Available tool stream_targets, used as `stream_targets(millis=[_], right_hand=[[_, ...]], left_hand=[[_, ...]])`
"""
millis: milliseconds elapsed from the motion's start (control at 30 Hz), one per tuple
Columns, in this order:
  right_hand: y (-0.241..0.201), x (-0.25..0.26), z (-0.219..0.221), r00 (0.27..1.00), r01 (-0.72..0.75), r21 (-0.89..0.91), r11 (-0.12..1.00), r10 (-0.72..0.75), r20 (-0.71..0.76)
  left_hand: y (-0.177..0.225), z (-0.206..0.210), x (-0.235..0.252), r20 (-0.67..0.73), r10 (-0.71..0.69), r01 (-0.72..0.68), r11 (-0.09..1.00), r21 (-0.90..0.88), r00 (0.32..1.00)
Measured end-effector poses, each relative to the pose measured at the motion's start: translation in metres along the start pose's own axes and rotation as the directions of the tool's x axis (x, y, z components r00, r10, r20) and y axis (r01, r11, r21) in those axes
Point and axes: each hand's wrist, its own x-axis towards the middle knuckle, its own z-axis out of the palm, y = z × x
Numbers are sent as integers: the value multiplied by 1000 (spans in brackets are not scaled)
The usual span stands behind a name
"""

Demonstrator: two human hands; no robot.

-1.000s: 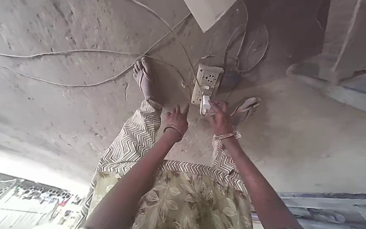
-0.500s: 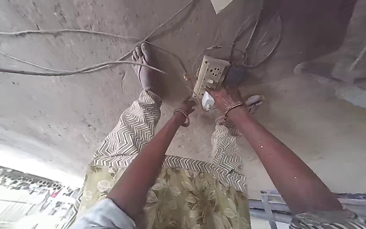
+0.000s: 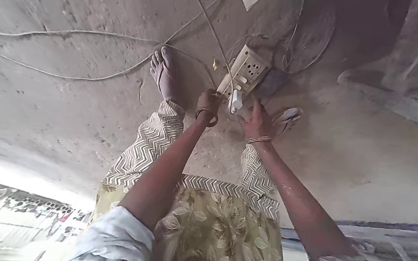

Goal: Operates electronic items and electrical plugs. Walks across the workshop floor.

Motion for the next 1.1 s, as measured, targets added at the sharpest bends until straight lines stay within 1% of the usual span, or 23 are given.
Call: stream_targets(millis=[67,100,200,267,333,433,533,600,700,767,867,967,1100], right_hand=[[-13,7,6,1000,-18,-54,998,18,3],[-17,12,9,1000,-17,-88,996,18,11],[-19,18,22,1000,14,-132,991,-16,-14],[-16,15,35,993,65,-153,986,-78,-86],[-13,12,49,967,135,-146,980,-163,-198],[-15,13,65,914,179,-84,980,-198,-353],[-20,13,67,887,215,-12,977,-200,-416],[-22,10,62,896,202,5,979,-182,-406],[-23,7,56,930,151,17,988,-136,-341],[-27,6,56,933,134,9,991,-123,-339],[-32,6,52,944,93,-20,995,-95,-316],[-38,5,41,970,19,-38,999,-27,-243],[-40,3,29,982,-15,-79,997,0,-187]], left_hand=[[17,-6,0,-3,-68,68,985,156,998],[22,-7,3,-7,-92,91,975,202,996],[22,-2,18,-40,-138,144,955,258,990],[15,5,26,-97,-139,160,948,274,986],[11,6,28,-98,-147,169,947,273,984],[14,2,23,-77,-177,191,949,252,981],[13,4,18,-124,-155,181,954,238,980],[14,5,18,-148,-155,189,948,257,977],[28,3,11,-132,-164,194,944,268,978],[34,0,6,-135,-169,202,937,286,976],[33,-2,8,-123,-152,183,938,294,981],[34,-4,15,-86,-151,171,919,355,985],[33,-3,20,-73,-131,149,909,389,989]])
